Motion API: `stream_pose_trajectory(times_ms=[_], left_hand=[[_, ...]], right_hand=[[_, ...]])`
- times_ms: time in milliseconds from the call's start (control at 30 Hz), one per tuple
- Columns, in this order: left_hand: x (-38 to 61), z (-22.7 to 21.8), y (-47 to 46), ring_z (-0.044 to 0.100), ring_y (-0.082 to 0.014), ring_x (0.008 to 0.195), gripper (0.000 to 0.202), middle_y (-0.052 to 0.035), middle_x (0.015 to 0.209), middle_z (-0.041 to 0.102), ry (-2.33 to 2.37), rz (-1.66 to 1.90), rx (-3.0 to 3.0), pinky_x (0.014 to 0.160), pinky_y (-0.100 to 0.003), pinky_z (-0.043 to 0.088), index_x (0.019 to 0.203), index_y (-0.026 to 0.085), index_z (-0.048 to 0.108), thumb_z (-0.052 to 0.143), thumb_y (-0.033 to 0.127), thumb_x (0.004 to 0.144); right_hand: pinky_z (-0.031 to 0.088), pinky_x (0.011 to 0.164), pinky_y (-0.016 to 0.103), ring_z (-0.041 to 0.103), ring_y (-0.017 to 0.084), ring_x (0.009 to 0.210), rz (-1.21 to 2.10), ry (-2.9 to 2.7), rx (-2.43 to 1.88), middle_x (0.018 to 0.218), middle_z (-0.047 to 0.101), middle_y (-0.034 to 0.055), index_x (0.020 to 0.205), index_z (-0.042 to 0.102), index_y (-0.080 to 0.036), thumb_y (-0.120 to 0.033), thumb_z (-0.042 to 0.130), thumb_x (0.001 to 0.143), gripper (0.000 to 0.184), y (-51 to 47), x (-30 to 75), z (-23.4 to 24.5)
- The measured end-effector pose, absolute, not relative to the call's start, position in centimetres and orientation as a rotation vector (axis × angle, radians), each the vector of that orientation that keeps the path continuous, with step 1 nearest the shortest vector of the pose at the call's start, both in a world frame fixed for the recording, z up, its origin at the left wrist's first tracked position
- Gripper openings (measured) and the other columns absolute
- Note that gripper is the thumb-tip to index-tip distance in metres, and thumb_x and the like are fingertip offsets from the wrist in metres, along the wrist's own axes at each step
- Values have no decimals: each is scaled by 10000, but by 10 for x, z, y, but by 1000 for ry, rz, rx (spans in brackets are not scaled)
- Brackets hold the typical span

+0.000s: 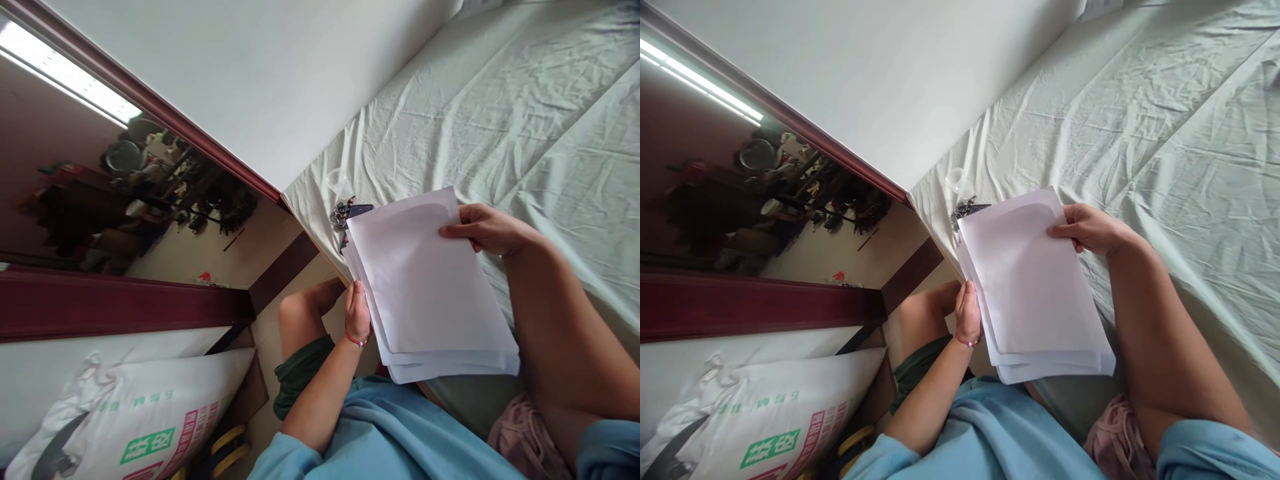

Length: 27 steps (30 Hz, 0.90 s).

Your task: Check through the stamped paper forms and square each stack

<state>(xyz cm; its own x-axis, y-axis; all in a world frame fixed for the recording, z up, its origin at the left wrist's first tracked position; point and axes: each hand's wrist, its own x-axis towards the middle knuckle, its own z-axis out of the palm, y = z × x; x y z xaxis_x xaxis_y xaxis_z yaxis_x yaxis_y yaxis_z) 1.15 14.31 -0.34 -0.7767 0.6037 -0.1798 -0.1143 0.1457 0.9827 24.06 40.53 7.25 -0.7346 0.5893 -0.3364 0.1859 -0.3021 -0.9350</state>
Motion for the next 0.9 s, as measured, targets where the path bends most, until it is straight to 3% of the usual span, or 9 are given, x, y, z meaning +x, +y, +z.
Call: stream_pose_trajectory(times_ms=[200,500,700,900], left_hand=[[6,1,147,728,-358,1395,615,-104,1226,872,1688,1678,427,1271,-487,519,1140,216,862,839,748,832],[9,-3,144,630,-353,1530,569,-139,1339,833,1843,1672,467,1372,-494,413,1139,205,854,732,730,955],[9,3,147,673,-339,1468,560,-119,1276,847,1841,1664,508,1340,-478,446,1112,221,843,738,745,944],[7,-1,145,648,-336,1490,492,-96,1289,839,1925,1628,481,1357,-467,418,1091,252,820,769,716,934]], right_hand=[[573,506,328,718,245,662,2149,-1631,-1025,765,782,58,993,838,-255,-460,1054,629,471,407,246,66],[659,630,410,779,315,779,2114,-1626,-1069,792,776,68,1090,849,-267,-426,1049,668,494,405,243,64],[640,578,366,769,288,747,2137,-1554,-1107,779,777,52,1061,845,-266,-400,1057,652,479,404,242,65],[582,521,281,747,210,699,2294,-1518,-1082,920,826,69,973,836,-245,-386,1040,657,402,403,241,70]])
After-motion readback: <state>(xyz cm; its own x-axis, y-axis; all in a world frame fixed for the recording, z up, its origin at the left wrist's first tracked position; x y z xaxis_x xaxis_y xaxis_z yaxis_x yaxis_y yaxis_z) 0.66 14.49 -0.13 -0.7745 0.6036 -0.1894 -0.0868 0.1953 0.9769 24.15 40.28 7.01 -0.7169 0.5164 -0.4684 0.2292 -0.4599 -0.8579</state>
